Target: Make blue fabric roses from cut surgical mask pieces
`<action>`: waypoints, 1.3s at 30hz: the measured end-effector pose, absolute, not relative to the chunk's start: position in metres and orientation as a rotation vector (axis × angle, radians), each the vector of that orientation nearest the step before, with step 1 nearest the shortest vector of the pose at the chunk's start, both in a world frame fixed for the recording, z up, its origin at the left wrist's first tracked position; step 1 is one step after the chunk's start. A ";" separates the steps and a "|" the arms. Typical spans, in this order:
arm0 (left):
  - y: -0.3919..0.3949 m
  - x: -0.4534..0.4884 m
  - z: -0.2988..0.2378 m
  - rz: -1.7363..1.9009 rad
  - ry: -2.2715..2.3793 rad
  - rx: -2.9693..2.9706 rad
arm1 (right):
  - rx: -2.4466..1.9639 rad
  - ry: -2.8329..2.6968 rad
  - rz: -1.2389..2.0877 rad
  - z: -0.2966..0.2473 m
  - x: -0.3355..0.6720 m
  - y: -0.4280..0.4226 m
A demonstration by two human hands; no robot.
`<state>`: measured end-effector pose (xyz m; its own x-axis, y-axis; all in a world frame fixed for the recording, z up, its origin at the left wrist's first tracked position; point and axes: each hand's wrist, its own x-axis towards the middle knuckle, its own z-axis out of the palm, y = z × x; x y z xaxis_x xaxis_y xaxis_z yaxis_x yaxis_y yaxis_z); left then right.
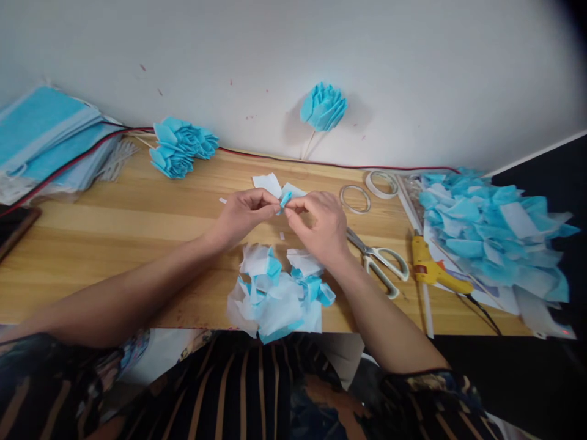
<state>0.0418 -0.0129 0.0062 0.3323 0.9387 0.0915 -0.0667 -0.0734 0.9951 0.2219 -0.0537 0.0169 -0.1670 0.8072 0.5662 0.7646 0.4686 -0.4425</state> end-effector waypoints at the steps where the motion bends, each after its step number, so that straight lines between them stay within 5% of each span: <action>1: -0.013 0.042 0.006 1.037 0.870 1.382 | -1.309 -1.942 0.067 0.016 0.222 -0.054; 39: -0.013 0.039 0.011 0.987 0.882 1.370 | -1.267 -1.915 0.166 0.016 0.224 -0.052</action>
